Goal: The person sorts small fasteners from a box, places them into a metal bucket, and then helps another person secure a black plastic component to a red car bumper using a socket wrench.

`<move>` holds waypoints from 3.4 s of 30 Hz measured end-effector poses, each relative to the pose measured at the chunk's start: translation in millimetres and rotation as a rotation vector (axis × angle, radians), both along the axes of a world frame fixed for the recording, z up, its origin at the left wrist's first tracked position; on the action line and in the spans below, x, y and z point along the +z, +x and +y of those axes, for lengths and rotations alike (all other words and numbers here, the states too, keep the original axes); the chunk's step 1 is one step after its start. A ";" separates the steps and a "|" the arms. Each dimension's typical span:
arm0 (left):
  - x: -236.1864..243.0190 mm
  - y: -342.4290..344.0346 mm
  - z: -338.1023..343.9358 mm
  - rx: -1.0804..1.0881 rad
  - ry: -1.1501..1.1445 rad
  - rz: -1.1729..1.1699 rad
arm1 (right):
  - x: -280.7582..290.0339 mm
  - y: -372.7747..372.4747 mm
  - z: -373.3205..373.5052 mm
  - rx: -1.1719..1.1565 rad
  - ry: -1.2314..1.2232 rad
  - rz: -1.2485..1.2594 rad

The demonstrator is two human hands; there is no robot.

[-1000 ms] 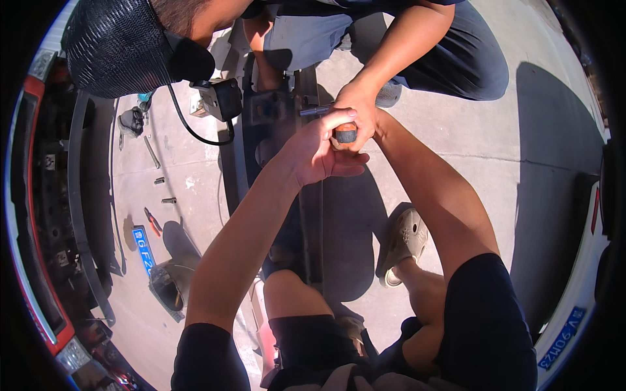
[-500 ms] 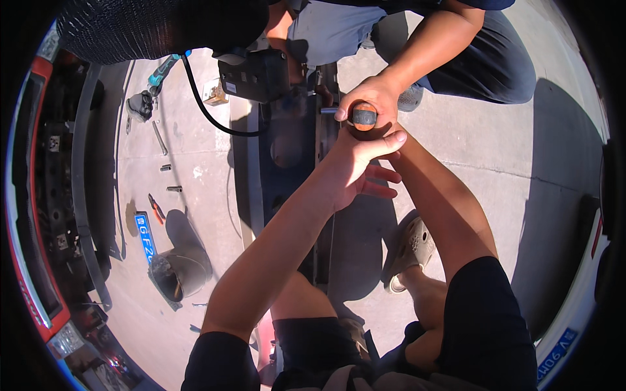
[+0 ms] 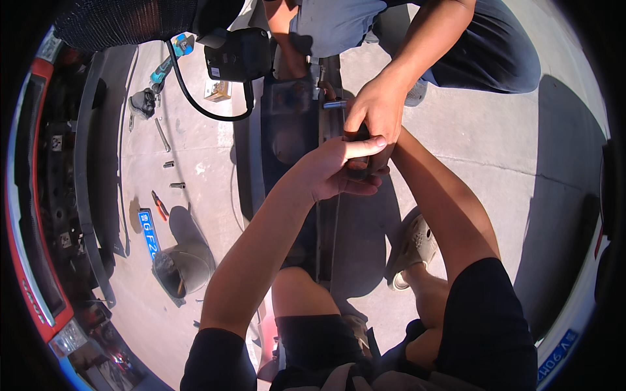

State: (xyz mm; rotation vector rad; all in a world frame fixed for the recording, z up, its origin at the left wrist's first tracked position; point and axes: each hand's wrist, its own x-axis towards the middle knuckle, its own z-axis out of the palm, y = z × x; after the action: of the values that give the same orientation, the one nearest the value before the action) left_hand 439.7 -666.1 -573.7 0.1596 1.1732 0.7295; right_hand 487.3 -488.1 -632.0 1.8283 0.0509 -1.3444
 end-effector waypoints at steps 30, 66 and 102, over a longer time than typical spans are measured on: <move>-44.6 54.2 -34.5 0.497 0.093 -0.350 | -64.9 23.2 13.4 0.848 0.904 1.274; -307.8 97.2 6.4 0.295 0.249 0.679 | -107.7 22.1 -7.6 0.754 1.292 1.440; -38.3 46.2 -12.7 0.524 0.017 -0.529 | -91.5 26.2 14.3 0.083 0.602 1.054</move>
State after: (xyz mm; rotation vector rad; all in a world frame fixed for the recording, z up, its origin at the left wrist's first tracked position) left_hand 485.9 -678.9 -612.0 -0.3261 0.6968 1.1571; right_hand 513.4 -473.8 -723.6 1.2985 1.1657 -2.2398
